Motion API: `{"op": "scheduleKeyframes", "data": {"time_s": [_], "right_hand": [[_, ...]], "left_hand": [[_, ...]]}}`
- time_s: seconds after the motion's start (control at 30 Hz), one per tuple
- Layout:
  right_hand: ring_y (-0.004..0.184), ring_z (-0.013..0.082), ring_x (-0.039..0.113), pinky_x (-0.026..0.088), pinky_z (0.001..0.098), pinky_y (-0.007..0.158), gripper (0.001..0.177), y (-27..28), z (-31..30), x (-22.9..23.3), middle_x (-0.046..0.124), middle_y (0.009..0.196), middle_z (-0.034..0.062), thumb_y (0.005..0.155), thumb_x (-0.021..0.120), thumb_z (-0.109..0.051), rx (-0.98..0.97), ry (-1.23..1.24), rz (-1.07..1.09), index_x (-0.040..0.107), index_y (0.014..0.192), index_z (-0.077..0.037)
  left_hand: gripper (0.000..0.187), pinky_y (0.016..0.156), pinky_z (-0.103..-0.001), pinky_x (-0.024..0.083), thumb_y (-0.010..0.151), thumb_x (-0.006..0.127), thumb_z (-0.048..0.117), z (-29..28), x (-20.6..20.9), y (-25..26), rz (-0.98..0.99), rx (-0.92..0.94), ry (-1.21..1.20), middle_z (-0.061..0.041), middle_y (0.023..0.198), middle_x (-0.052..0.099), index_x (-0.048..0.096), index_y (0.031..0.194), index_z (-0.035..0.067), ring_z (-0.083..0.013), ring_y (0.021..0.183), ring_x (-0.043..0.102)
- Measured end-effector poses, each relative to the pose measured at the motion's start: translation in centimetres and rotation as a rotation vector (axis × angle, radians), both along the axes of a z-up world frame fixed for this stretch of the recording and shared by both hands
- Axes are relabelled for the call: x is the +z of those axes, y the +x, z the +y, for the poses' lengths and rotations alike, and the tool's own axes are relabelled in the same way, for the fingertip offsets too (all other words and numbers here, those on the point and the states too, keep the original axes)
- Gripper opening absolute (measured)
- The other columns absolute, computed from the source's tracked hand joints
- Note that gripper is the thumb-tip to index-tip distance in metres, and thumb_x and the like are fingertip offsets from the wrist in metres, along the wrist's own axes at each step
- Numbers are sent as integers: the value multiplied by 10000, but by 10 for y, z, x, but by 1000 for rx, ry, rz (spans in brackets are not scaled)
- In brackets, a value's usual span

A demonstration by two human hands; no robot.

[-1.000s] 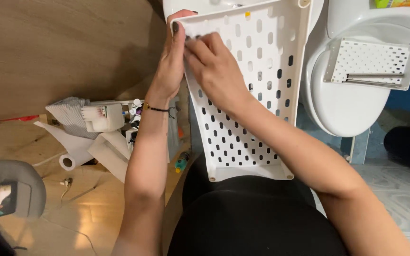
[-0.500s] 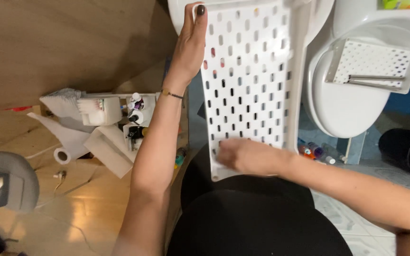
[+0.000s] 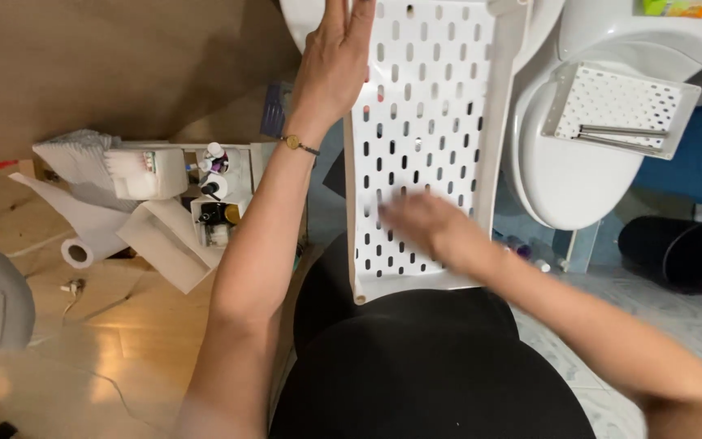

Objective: Wipe and clean a white plastic bathroom shelf unit.

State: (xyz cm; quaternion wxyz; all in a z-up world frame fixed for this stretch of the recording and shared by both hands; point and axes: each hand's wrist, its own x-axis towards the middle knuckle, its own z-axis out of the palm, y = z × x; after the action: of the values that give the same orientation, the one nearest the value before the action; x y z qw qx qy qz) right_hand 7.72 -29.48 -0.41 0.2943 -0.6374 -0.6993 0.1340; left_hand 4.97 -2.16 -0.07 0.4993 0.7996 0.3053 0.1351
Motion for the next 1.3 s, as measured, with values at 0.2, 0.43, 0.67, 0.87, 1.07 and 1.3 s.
{"op": "scheduleKeyframes", "data": {"time_s": [0.2, 0.43, 0.67, 0.87, 1.07, 1.3], "right_hand": [[1255, 271, 573, 498, 350, 1046, 447, 9, -34, 8, 644, 1387, 49, 843, 663, -82, 338, -388, 89, 662, 1288, -45], [1128, 337, 616, 521, 449, 945, 339, 92, 97, 26, 698, 1206, 105, 943, 631, 133, -405, 322, -121, 704, 1224, -44], [1082, 344, 570, 521, 393, 942, 301, 23, 79, -3, 661, 1323, 143, 906, 674, 27, -226, 143, -95, 711, 1204, 8], [1225, 314, 571, 503, 392, 1027, 496, -31, 3, -2, 652, 1354, 159, 781, 652, -74, 232, 36, -63, 682, 1262, 41], [1253, 270, 646, 523, 368, 1111, 449, 8, 7, 10, 651, 1359, 132, 886, 636, -98, 314, 38, 166, 666, 1325, -10], [1230, 273, 628, 562, 388, 993, 296, 95, 44, 25, 682, 1321, 83, 1007, 677, 58, -369, 257, -227, 699, 1284, -44]], "left_hand": [[642, 670, -419, 591, 1087, 265, 627, 10, -1, 6, -33, -58, -25, -93, 712, 622, 459, 1460, 142, -254, 604, 717], [568, 916, -466, 524, 1144, 269, 532, 20, -23, 9, -181, -189, 168, -208, 1154, 649, 475, 1348, 44, -427, 1012, 627], [402, 959, -506, 502, 1170, 343, 358, 17, -38, 17, -101, -143, 241, -229, 1270, 642, 517, 1296, 19, -491, 1150, 585], [245, 721, -488, 511, 1097, 338, 143, 15, -24, 11, -127, -278, 608, -223, 1048, 592, 496, 1229, 12, -373, 819, 664], [264, 763, -428, 563, 1180, 355, 171, 3, -6, 27, -34, -223, 122, -192, 826, 602, 480, 1021, 1, -279, 748, 742], [231, 745, -465, 504, 1170, 310, 161, 7, -12, 9, -216, -278, 660, -198, 981, 616, 451, 1078, 3, -401, 840, 627]]}}
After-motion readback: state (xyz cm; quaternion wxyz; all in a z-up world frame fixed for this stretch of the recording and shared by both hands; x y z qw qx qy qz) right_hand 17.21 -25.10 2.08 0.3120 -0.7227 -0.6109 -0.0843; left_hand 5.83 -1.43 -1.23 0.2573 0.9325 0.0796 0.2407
